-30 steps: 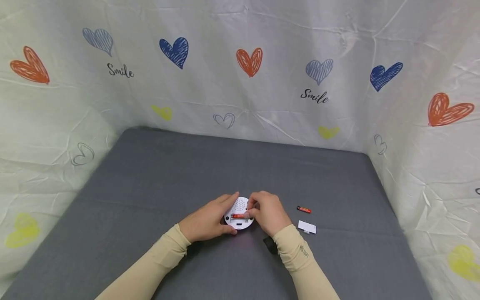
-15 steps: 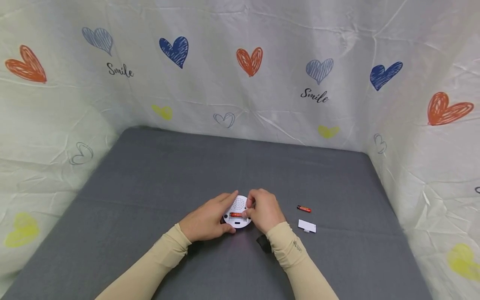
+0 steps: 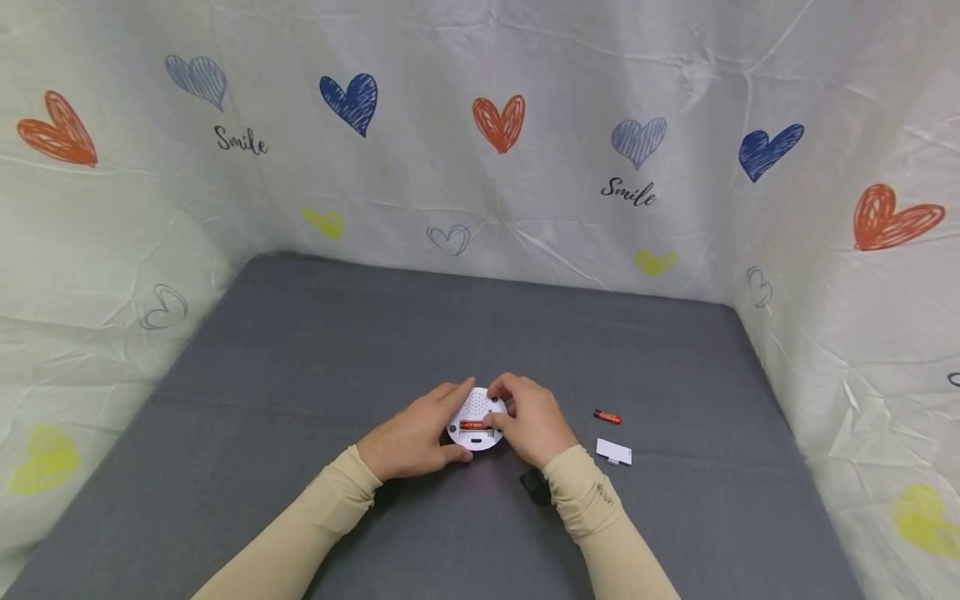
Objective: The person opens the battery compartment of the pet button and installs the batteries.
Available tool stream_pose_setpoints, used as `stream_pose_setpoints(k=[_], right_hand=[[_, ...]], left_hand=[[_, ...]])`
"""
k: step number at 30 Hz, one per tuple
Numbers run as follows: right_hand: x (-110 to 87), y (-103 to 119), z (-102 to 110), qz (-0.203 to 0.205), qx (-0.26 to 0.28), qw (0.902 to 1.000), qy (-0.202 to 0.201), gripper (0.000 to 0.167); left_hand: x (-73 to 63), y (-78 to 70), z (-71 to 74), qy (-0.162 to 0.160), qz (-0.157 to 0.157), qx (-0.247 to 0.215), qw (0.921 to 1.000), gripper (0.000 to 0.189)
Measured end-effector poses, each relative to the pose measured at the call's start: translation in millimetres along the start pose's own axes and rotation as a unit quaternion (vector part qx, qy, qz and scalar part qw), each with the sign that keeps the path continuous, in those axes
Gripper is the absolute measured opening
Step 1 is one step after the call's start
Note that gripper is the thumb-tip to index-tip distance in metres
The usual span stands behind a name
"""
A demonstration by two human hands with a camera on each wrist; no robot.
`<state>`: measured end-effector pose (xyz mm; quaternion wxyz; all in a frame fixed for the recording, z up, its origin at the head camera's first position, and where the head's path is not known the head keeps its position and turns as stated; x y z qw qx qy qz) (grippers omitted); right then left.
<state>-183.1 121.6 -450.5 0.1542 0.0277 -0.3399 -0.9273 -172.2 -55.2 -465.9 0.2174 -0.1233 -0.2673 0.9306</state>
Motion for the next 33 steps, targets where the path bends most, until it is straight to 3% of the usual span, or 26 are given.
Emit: stream_pose_setpoints(k=[8, 13, 19, 27, 33], right_hand=[[-8.9, -29, 30, -0.005, -0.037, 0.9989, -0.030, 0.018], [-25.9, -59, 57, -0.037, -0.064, 0.9954, -0.061, 0.016], [-42.3, -87, 80, -0.071, -0.079, 0.9918, -0.071, 0.018], [-53.1, -117, 85, -0.106, -0.108, 0.9860, -0.070, 0.014], [-48.5, -120, 78, -0.094, -0.115, 0.9861, -0.075, 0.006]], left_hand=[[4.7, -0.3, -0.4, -0.012, -0.011, 0.001, 0.9999, 0.098], [3.5, -0.2, -3.2, -0.009, -0.021, 0.006, 0.9997, 0.099], [1.5, 3.2, -3.9, -0.014, -0.010, 0.011, 0.9998, 0.101], [3.6, 1.4, -3.2, -0.025, -0.021, 0.010, 0.9994, 0.101], [5.0, 0.1, -3.0, -0.016, -0.026, 0.015, 0.9994, 0.101]])
Point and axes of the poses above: each hand's wrist, its own x-axis towards the middle knuckle, its own z-axis out of the back of the hand, y = z × x, the point moved 5 cm from there along x, towards the middle knuckle, and after that the axes turned 6 degrees about z, right-handed, at the moved point
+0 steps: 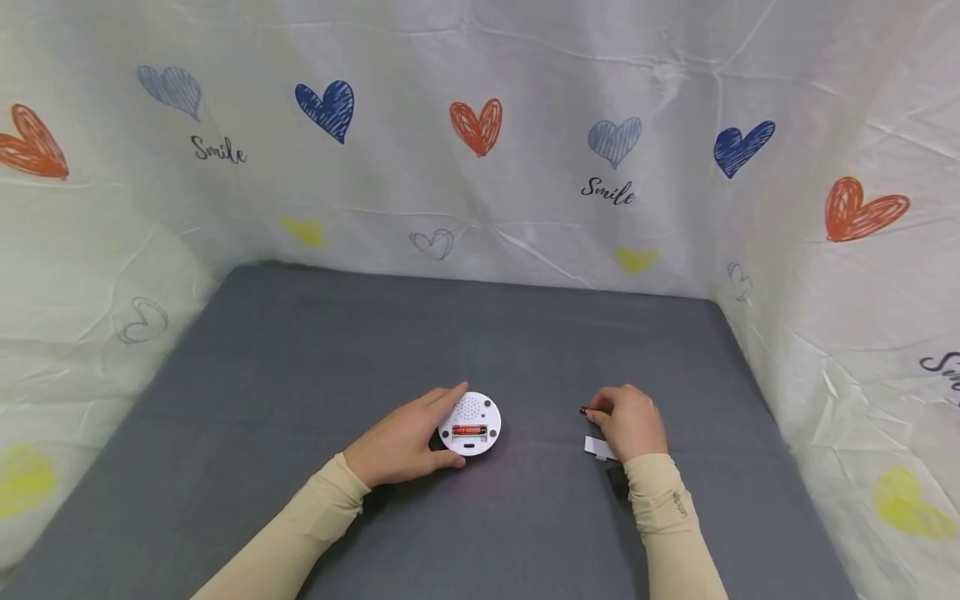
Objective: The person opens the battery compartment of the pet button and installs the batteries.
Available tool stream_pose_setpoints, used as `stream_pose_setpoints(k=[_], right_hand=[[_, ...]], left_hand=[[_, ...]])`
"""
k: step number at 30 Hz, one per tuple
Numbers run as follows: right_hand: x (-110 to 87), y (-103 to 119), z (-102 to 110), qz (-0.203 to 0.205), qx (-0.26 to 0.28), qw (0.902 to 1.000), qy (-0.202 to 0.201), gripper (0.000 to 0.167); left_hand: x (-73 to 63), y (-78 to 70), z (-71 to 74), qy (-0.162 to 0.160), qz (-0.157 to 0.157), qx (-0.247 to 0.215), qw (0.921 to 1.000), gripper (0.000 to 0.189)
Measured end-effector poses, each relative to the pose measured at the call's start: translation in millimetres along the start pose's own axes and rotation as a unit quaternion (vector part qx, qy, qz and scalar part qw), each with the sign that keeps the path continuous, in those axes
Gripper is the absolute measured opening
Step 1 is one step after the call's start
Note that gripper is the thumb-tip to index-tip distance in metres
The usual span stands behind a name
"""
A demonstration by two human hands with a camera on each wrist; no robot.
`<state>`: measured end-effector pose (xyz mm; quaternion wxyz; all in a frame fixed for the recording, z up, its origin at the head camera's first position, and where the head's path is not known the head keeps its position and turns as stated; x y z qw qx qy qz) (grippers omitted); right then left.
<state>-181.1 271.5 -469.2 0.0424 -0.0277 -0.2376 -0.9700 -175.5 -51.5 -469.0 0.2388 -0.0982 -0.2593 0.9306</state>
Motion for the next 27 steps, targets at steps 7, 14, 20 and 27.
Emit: stream_pose_setpoints(k=[7, 14, 20, 27], right_hand=[[0.4, 36, -13, 0.042, 0.019, 0.9989, 0.005, 0.004], [-0.6, 92, -23, 0.122, 0.024, 0.9922, -0.006, 0.006], [-7.1, 131, -25, 0.170, 0.031, 0.9848, -0.022, 0.011], [-15.8, 162, -43, 0.231, 0.037, 0.9722, -0.017, 0.014]], left_hand=[[-1.4, -1.2, 0.5, 0.008, -0.002, -0.002, 1.0000, 0.101], [-3.0, -1.5, 0.8, 0.015, 0.008, -0.001, 0.9999, 0.101], [-0.9, -0.8, -0.7, 0.018, 0.013, 0.011, 0.9997, 0.102], [-5.0, -0.1, -0.8, 0.005, -0.001, -0.003, 1.0000, 0.101]])
Point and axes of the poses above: each hand's wrist, its own x-axis towards the middle knuckle, its own z-axis out of the back of the hand, y = z × x, the point moved 5 cm from there along x, towards the middle knuckle, and after that the axes turned 6 degrees about z, right-handed, at the moved point
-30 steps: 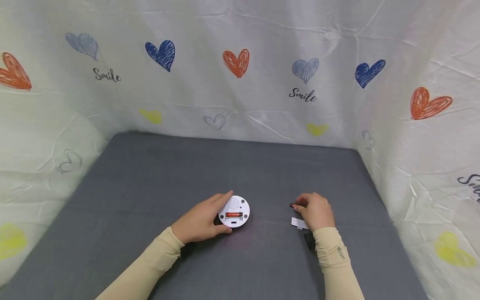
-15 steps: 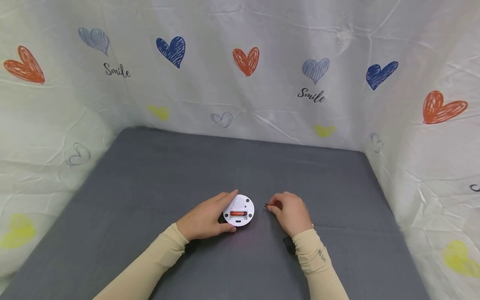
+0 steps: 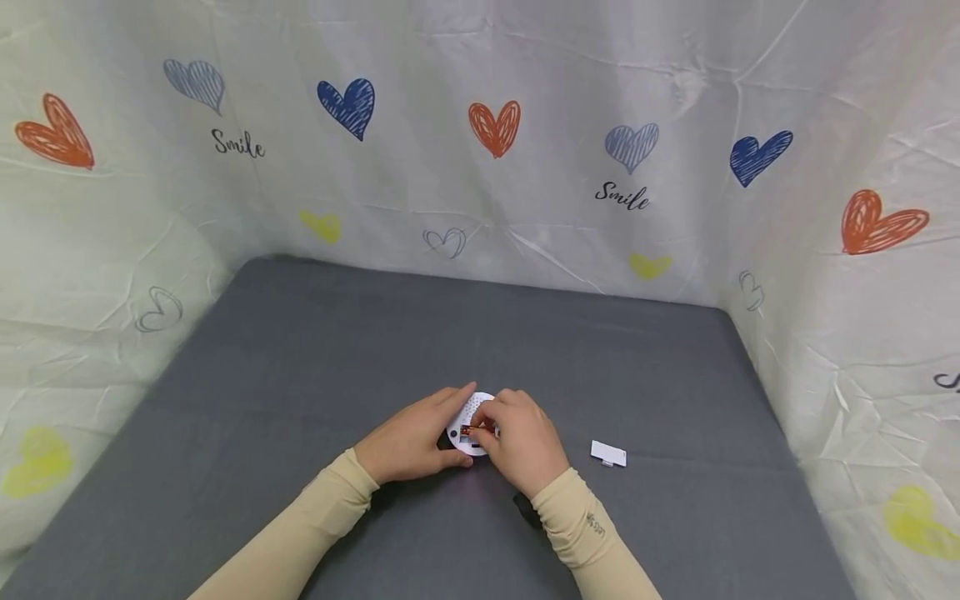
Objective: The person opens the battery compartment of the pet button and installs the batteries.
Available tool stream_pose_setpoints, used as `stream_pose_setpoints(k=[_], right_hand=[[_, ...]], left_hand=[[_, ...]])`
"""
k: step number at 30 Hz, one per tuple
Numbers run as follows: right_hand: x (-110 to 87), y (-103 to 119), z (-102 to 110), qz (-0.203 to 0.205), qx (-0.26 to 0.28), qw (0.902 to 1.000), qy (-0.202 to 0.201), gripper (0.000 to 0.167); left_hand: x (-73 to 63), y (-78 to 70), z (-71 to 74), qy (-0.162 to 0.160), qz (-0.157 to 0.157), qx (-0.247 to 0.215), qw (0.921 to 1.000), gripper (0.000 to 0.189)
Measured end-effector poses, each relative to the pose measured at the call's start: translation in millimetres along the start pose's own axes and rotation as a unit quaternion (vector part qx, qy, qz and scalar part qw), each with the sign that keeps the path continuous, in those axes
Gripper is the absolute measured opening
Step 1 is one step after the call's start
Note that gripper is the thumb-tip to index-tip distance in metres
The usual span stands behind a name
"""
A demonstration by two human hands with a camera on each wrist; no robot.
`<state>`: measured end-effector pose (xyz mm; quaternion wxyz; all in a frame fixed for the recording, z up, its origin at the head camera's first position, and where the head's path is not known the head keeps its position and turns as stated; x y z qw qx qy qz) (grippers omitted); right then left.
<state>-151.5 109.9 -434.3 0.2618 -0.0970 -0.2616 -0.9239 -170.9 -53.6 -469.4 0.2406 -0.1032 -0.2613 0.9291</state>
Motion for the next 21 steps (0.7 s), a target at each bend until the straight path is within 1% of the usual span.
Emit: stream_pose_setpoints(k=[3, 5, 10, 13, 17, 21], right_hand=[[-1.8, 4, -7, 0.016, -0.001, 0.9999, 0.001, 0.014], [-3.8, 4, -10, 0.015, 0.001, 0.9999, 0.001, 0.014], [-6.8, 0, -11, -0.005, 0.010, 0.9999, 0.005, 0.016], [-4.8, -1, -10, -0.009, 0.003, 0.9999, 0.004, 0.017], [0.2, 1, -11, -0.021, 0.001, 0.9997, -0.016, 0.021], [3.9, 3, -14, -0.049, 0.023, 0.9981, -0.028, 0.028]], left_hand=[[-1.8, -0.5, -0.5, -0.001, -0.001, -0.012, 0.9999, 0.101], [-2.2, -1.4, -0.6, -0.003, -0.004, -0.014, 0.9999, 0.101], [-1.4, -3.1, -0.5, -0.006, -0.010, -0.006, 0.9999, 0.100], [-1.1, -2.7, -0.1, -0.006, -0.009, -0.005, 0.9999, 0.100], [-0.9, -1.6, 0.5, -0.008, -0.011, -0.007, 0.9999, 0.100], [-0.3, -1.7, 0.5, -0.017, -0.024, -0.012, 0.9995, 0.098]])
Point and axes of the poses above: each hand's wrist, its own x-axis towards the middle knuckle, its own z-axis out of the back of the hand, y = z × x, the point moved 5 cm from there along x, towards the middle knuckle, and after that the axes turned 6 degrees about z, right-handed, at the moved point
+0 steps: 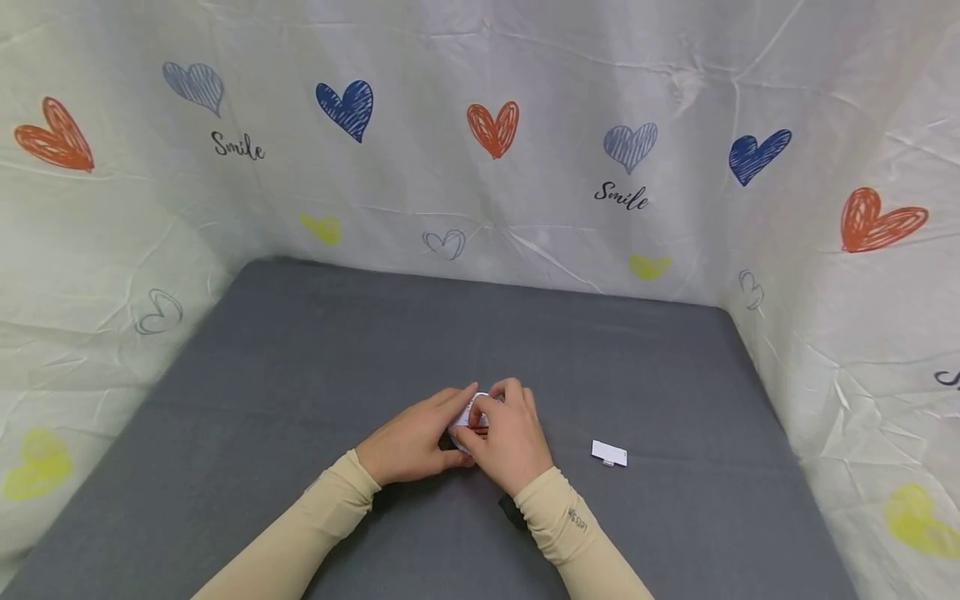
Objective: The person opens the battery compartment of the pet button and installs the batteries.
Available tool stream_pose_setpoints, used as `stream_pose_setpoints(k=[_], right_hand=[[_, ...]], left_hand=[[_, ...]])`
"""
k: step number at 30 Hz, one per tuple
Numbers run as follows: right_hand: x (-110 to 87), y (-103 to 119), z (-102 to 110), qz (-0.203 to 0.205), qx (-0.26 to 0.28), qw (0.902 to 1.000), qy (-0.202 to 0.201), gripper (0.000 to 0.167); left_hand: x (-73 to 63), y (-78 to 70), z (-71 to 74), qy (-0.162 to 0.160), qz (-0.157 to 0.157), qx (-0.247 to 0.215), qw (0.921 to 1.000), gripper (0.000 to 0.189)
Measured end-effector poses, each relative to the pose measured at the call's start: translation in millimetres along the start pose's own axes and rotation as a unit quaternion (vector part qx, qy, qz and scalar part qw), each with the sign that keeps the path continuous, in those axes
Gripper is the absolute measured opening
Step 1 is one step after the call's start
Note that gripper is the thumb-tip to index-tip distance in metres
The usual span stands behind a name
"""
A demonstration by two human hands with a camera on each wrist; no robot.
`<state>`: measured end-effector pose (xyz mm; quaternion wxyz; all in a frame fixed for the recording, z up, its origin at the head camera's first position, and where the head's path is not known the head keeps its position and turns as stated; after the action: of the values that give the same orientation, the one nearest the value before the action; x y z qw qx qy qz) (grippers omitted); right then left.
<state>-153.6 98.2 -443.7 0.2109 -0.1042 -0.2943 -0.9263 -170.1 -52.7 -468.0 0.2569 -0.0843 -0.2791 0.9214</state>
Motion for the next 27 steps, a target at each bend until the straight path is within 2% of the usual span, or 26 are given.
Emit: stream_pose_setpoints(k=[8, 14, 21, 27], right_hand=[[-1.1, -3, -4, -0.068, 0.038, 0.9967, 0.023, 0.028], [-1.6, -5, -5, -0.064, 0.025, 0.9970, 0.034, 0.036], [-0.4, -7, -8, -0.058, 0.003, 0.9982, 0.014, 0.043], [-1.8, -16, -4, -0.053, 0.021, 0.9977, 0.036, 0.038]], left_hand=[[1.2, -5.0, -1.8, -0.004, -0.015, -0.023, 0.9996, 0.096], [2.1, -7.7, -1.7, -0.002, -0.012, -0.031, 0.9994, 0.098], [2.7, -6.7, -2.2, 0.004, -0.002, -0.033, 0.9994, 0.098], [2.6, -2.2, -0.9, 0.013, 0.011, -0.032, 0.9993, 0.097]])
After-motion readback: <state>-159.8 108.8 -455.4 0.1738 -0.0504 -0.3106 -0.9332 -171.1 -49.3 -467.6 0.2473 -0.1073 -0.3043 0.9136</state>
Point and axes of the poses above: each hand's wrist, its own x-axis towards the middle knuckle, its own z-axis out of the back of the hand, y = z × x, the point moved 5 cm from there along x, towards the middle knuckle, and after that the axes turned 6 degrees about z, right-handed, at the moved point
